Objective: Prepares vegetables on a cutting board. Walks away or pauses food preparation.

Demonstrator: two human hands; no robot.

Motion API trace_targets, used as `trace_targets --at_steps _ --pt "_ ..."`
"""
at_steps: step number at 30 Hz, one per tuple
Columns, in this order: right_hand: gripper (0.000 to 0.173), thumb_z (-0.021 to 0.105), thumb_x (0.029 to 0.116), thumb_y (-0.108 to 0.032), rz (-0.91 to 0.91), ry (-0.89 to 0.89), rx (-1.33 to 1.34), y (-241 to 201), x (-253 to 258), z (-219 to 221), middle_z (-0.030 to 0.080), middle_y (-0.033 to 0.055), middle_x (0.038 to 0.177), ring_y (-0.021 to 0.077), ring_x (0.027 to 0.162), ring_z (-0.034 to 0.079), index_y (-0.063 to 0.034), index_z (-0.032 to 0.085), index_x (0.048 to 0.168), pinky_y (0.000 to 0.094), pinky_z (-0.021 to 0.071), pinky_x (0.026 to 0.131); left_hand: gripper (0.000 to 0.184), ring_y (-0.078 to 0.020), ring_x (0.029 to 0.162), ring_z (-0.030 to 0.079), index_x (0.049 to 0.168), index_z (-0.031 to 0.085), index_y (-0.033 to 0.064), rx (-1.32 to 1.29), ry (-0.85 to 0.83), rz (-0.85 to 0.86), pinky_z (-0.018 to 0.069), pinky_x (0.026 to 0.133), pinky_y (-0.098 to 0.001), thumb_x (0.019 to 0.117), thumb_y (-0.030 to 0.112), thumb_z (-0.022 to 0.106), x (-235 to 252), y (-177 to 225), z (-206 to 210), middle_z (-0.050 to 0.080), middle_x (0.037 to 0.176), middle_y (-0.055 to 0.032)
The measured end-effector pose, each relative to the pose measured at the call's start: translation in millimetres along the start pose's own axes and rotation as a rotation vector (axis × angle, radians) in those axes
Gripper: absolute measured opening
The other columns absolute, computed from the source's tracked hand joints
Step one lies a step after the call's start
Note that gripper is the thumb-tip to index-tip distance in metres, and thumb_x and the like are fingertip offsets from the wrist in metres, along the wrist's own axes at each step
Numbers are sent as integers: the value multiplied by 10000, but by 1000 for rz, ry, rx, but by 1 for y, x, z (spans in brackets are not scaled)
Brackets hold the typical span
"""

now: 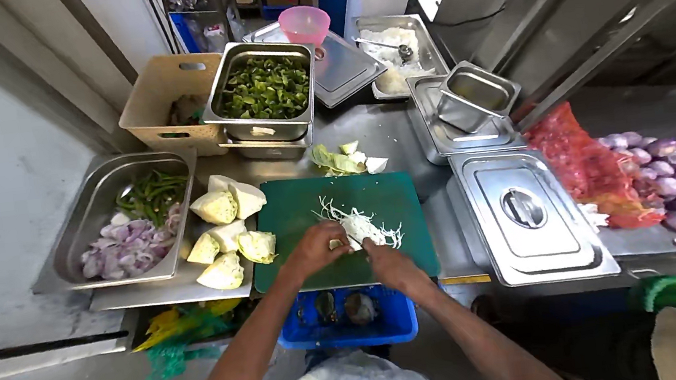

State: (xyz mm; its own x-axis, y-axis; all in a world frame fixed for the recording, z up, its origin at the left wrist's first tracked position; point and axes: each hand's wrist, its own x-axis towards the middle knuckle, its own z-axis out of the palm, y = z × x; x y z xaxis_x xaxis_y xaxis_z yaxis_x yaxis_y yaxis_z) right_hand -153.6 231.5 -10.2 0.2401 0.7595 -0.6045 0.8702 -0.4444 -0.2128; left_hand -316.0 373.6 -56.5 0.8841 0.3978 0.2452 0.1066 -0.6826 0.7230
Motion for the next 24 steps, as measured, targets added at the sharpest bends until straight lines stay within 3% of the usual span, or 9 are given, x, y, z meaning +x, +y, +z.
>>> trace_targets --at_steps 4,9,14,17,19,24 --pt "282 472 1076 -223 43 -11 -106 -3 -54 -52 700 187 1062 400 1011 701 -155 533 1343 584 564 831 141 -152 1053 682 899 776 100 6 33 34 562 991 -366 898 239 799 -1 -5 3 737 1008 -27" --pt "348 440 1091 -188 22 -20 14 -1 -2 1 680 231 1162 434 1078 689 -110 462 1429 611 562 885 134 -142 1080 678 912 777 107 -1 23 -6 560 1004 -367 896 238 804 -1 -2 5 740 1054 -20" --pt "328 474 1077 -229 47 -33 -112 -4 -52 -53 701 192 1074 406 1018 700 -172 510 1398 590 563 831 130 -169 1090 680 912 779 91 4 41 1 549 1023 -381 894 218 802 -3 0 4 743 1036 -41" --pt "441 474 1053 -154 40 -19 -45 -6 -26 -16 685 232 1175 437 1069 684 -147 478 1495 621 554 870 140 -151 1086 680 918 781 99 -5 58 -8 558 1009 -367 895 235 804 -6 0 6 744 1053 -28" --pt "420 452 1086 -190 4 17 12 -1 -2 8 687 230 1196 432 1087 689 -147 462 1503 621 555 900 146 -142 1073 679 916 777 101 -10 51 -13 563 997 -361 897 243 805 -6 0 6 739 1055 -23" --pt "313 449 1081 -207 54 -32 -123 -8 -56 -50 697 195 1084 404 1029 699 -155 511 1383 585 562 839 133 -158 1057 684 894 779 95 -14 84 35 565 989 -372 892 225 804 -7 -4 6 742 1013 -32"
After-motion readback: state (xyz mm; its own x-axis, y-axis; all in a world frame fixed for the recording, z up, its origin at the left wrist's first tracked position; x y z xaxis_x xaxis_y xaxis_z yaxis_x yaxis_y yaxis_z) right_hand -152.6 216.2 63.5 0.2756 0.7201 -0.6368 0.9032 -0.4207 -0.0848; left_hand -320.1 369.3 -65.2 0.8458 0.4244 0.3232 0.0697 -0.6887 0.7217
